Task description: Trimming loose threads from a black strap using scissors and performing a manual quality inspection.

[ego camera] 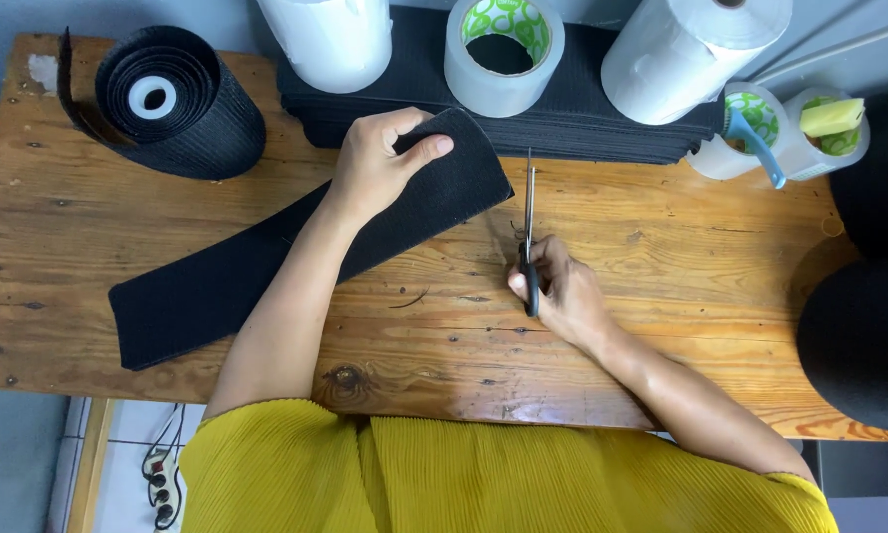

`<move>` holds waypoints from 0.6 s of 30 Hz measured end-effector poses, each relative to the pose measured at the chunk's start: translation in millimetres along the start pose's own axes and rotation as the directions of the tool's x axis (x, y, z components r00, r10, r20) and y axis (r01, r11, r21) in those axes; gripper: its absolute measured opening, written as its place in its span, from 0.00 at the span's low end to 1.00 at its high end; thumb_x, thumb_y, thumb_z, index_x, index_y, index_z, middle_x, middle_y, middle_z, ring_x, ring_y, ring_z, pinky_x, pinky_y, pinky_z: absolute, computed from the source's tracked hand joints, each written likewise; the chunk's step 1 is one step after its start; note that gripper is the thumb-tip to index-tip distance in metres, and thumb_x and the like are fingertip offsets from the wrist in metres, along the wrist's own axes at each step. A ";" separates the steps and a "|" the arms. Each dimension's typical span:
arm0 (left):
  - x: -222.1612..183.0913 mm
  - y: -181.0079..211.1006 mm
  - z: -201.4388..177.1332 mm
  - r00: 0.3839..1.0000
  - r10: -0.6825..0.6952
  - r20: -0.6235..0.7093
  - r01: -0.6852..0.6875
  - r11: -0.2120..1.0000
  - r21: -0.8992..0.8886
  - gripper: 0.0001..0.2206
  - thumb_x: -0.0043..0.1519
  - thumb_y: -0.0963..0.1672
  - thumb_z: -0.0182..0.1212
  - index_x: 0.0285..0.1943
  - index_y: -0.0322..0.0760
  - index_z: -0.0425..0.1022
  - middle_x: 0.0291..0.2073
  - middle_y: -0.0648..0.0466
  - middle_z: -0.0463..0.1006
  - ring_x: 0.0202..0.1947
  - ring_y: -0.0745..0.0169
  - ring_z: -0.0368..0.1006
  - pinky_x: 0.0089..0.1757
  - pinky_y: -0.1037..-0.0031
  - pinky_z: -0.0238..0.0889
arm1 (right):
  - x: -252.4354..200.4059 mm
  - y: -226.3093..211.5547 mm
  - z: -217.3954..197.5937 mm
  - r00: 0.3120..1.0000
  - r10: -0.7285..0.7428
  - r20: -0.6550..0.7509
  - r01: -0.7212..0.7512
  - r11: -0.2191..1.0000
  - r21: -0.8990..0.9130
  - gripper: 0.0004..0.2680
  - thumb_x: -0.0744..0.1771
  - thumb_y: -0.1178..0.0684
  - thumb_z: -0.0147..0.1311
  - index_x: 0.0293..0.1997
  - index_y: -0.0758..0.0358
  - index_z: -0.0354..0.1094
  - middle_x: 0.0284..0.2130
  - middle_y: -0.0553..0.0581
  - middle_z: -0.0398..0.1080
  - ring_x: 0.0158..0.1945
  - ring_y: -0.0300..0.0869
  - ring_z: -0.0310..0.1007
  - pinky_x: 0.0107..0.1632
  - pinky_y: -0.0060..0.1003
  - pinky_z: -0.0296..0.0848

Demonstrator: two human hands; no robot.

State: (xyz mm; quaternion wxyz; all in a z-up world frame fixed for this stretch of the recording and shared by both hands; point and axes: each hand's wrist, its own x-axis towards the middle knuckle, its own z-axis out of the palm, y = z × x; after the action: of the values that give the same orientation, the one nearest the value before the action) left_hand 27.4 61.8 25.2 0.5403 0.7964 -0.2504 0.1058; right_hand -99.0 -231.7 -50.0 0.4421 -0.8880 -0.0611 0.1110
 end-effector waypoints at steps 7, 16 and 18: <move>-1.3 -4.5 3.1 1.000 -0.002 -0.009 0.002 1.000 -0.013 0.10 0.67 0.46 0.66 0.45 0.33 0.82 0.27 0.45 0.81 0.31 0.56 0.79 0.34 0.71 0.69 | 4.3 -6.7 1.5 0.997 -0.044 -0.056 0.041 0.997 -0.064 0.15 0.63 0.37 0.61 0.42 0.54 0.66 0.20 0.50 0.76 0.24 0.47 0.76 0.32 0.39 0.71; -1.1 0.8 7.5 0.998 0.040 -0.054 -0.039 0.999 0.035 0.10 0.66 0.46 0.67 0.44 0.33 0.81 0.27 0.43 0.80 0.32 0.45 0.81 0.33 0.68 0.70 | 5.4 -10.2 -1.4 0.997 -0.034 -0.064 0.029 0.996 -0.086 0.17 0.62 0.36 0.62 0.41 0.55 0.64 0.22 0.51 0.77 0.25 0.48 0.78 0.33 0.41 0.73; -0.3 4.0 7.9 0.997 0.027 -0.066 -0.027 1.000 0.009 0.09 0.66 0.45 0.67 0.43 0.33 0.82 0.26 0.45 0.81 0.31 0.52 0.80 0.33 0.71 0.70 | 4.8 -10.5 -1.9 0.997 -0.032 -0.068 0.027 0.997 -0.073 0.17 0.63 0.37 0.63 0.41 0.57 0.64 0.24 0.52 0.78 0.26 0.48 0.79 0.33 0.41 0.74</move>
State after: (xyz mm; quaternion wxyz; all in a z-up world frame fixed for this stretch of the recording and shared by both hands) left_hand 24.3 53.5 25.2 0.5434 0.7913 -0.2426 0.1403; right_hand -93.9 -225.8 -41.2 0.4134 -0.9056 -0.0626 0.0713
